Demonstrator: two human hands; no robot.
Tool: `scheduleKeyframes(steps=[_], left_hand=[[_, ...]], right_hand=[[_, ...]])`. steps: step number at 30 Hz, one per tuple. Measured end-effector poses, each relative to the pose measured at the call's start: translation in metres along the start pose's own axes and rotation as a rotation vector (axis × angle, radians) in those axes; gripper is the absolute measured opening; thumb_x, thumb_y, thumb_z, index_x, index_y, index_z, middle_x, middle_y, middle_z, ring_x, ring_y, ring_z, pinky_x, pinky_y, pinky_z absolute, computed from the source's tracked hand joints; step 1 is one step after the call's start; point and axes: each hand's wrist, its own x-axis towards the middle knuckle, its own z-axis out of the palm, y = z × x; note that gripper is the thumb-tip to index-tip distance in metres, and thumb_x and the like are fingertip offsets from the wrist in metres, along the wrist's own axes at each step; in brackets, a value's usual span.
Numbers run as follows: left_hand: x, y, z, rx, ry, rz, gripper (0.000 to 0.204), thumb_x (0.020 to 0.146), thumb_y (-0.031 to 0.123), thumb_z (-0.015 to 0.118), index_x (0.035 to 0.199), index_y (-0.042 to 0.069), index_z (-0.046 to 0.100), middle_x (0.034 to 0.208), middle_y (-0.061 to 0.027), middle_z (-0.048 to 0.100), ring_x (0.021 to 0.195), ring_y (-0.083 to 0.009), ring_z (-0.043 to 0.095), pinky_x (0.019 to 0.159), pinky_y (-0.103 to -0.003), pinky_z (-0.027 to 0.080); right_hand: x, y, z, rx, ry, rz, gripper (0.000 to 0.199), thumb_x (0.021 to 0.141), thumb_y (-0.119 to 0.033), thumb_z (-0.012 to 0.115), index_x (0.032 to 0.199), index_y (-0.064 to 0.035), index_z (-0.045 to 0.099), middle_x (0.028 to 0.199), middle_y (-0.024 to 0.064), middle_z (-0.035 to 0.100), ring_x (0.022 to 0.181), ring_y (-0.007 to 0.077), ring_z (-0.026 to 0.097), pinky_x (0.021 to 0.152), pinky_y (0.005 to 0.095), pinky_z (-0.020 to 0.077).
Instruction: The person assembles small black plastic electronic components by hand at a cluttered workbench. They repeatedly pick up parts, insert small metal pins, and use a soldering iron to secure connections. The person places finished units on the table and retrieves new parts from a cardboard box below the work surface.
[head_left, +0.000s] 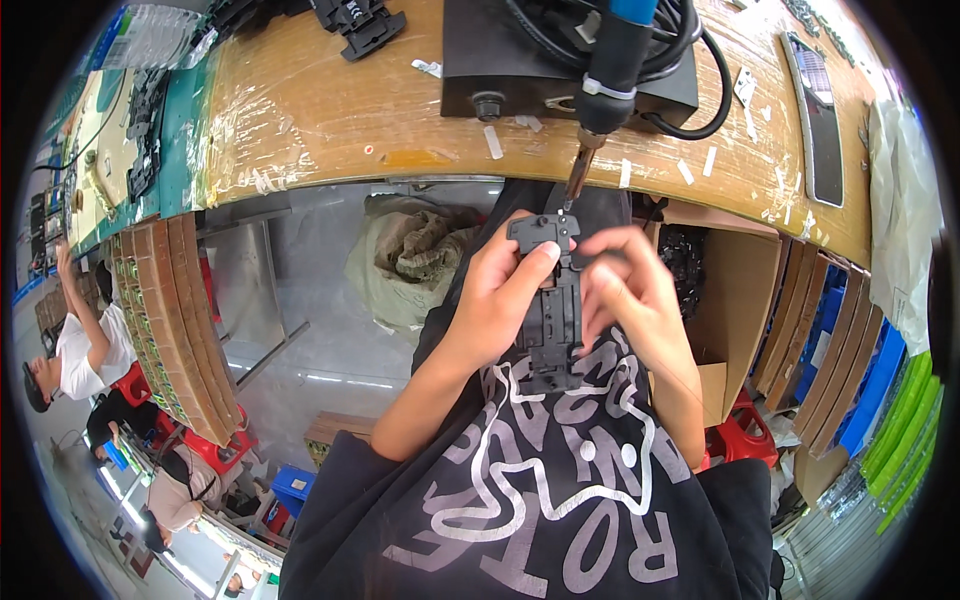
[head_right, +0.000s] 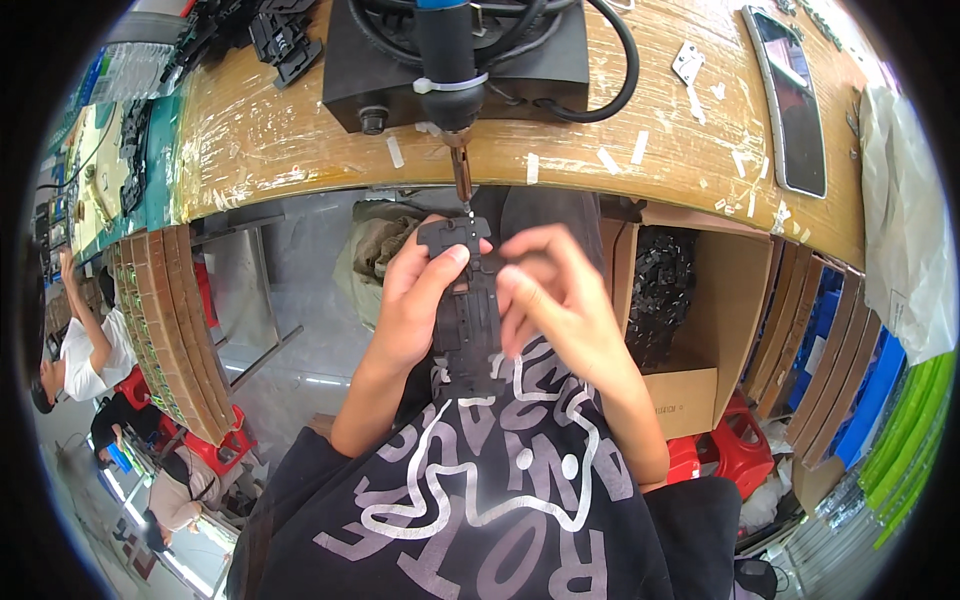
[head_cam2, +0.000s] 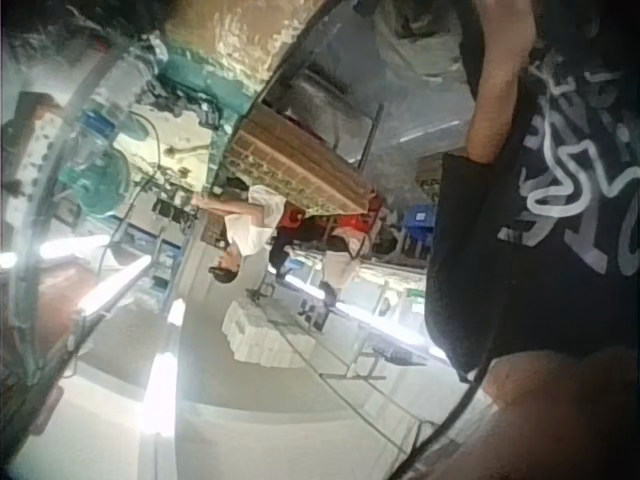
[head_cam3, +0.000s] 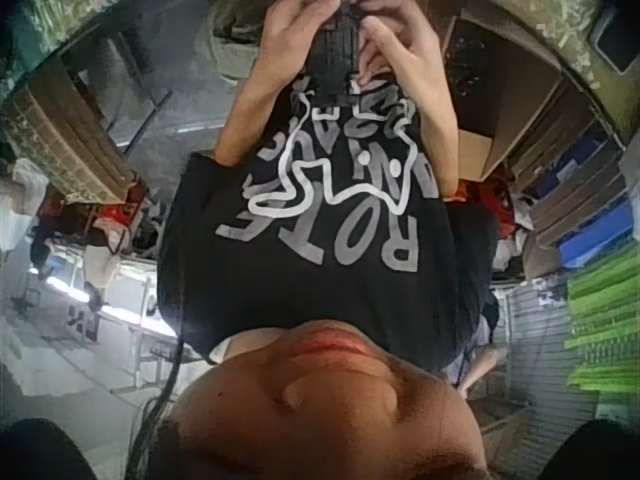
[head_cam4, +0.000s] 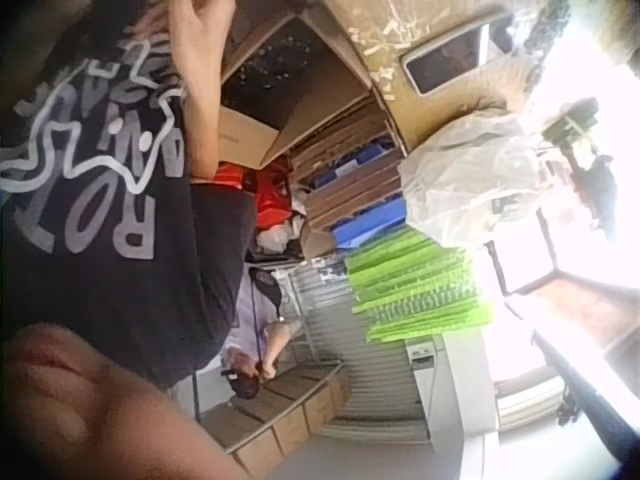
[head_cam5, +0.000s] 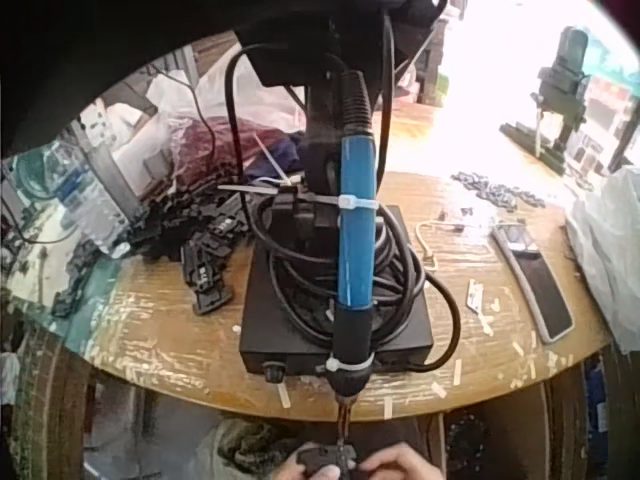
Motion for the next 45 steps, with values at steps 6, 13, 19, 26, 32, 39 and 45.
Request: scheduleKeyframes(steps=[6, 13, 19, 26, 32, 39, 45], left_hand=[[0.002, 0.016, 0.006, -0.094, -0.009, -0.024, 0.011, 0.085, 0.010, 0.046, 0.086, 0.000, 0.051, 0.081, -0.0007, 0.050, 0.073, -0.0043, 0.046, 0.064, -0.019, 0.039], [0.004, 0.019, 0.004, -0.085, 0.004, -0.018, 0.011, 0.085, 0.010, 0.046, 0.087, 0.000, 0.051, 0.079, 0.0000, 0.050, 0.072, -0.0041, 0.046, 0.063, -0.019, 0.039], [0.001, 0.023, 0.002, -0.026, -0.006, -0.064, 0.014, 0.082, 0.013, 0.046, 0.086, 0.001, 0.053, 0.081, -0.0004, 0.051, 0.073, -0.0062, 0.049, 0.065, -0.020, 0.040], [0.001, 0.023, 0.004, -0.058, 0.005, -0.077, 0.013, 0.082, 0.012, 0.046, 0.087, 0.001, 0.052, 0.082, -0.0010, 0.052, 0.073, -0.0062, 0.049, 0.065, -0.020, 0.040], [0.001, 0.025, 0.003, -0.023, 0.006, -0.085, 0.014, 0.082, 0.012, 0.046, 0.087, 0.001, 0.053, 0.081, -0.0006, 0.052, 0.073, -0.0061, 0.049, 0.064, -0.020, 0.040], [0.004, 0.024, 0.004, -0.059, -0.009, -0.050, 0.008, 0.085, 0.009, 0.047, 0.087, 0.001, 0.048, 0.076, 0.0018, 0.048, 0.068, -0.0022, 0.042, 0.058, -0.017, 0.035], [0.004, 0.025, 0.004, -0.063, 0.005, -0.067, 0.007, 0.084, 0.008, 0.047, 0.087, 0.001, 0.049, 0.076, 0.0018, 0.048, 0.068, -0.0024, 0.043, 0.058, -0.017, 0.036]], right_hand=[[-0.008, -0.004, 0.014, 0.130, -0.070, 0.028, 0.026, 0.079, -0.004, 0.056, 0.097, -0.0012, 0.037, 0.068, 0.0121, 0.058, 0.044, 0.0177, 0.056, 0.037, 0.0234, 0.0453], [-0.007, -0.007, 0.019, 0.158, -0.027, 0.011, 0.026, 0.079, -0.003, 0.056, 0.098, 0.0003, 0.039, 0.069, 0.0102, 0.058, 0.042, 0.0165, 0.055, 0.037, 0.0227, 0.0441], [-0.009, -0.005, 0.019, 0.139, -0.042, 0.005, 0.026, 0.080, -0.002, 0.055, 0.099, 0.0006, 0.038, 0.069, 0.0101, 0.058, 0.043, 0.0157, 0.055, 0.038, 0.0223, 0.0443], [-0.010, -0.003, 0.020, 0.176, -0.044, -0.004, 0.025, 0.080, -0.001, 0.053, 0.100, 0.0011, 0.038, 0.071, 0.0104, 0.059, 0.044, 0.0156, 0.056, 0.037, 0.0224, 0.0446], [-0.009, -0.001, 0.020, 0.193, -0.051, -0.033, 0.025, 0.080, -0.001, 0.053, 0.100, 0.0010, 0.038, 0.072, 0.0106, 0.059, 0.043, 0.0154, 0.055, 0.037, 0.0223, 0.0445], [-0.007, 0.000, 0.019, 0.203, -0.053, -0.036, 0.025, 0.080, -0.002, 0.053, 0.100, 0.0008, 0.038, 0.072, 0.0106, 0.059, 0.042, 0.0156, 0.055, 0.037, 0.0223, 0.0444], [-0.007, -0.001, 0.019, 0.222, -0.058, -0.033, 0.025, 0.081, -0.002, 0.053, 0.100, 0.0008, 0.038, 0.074, 0.0115, 0.059, 0.043, 0.0160, 0.055, 0.037, 0.0221, 0.0445]])
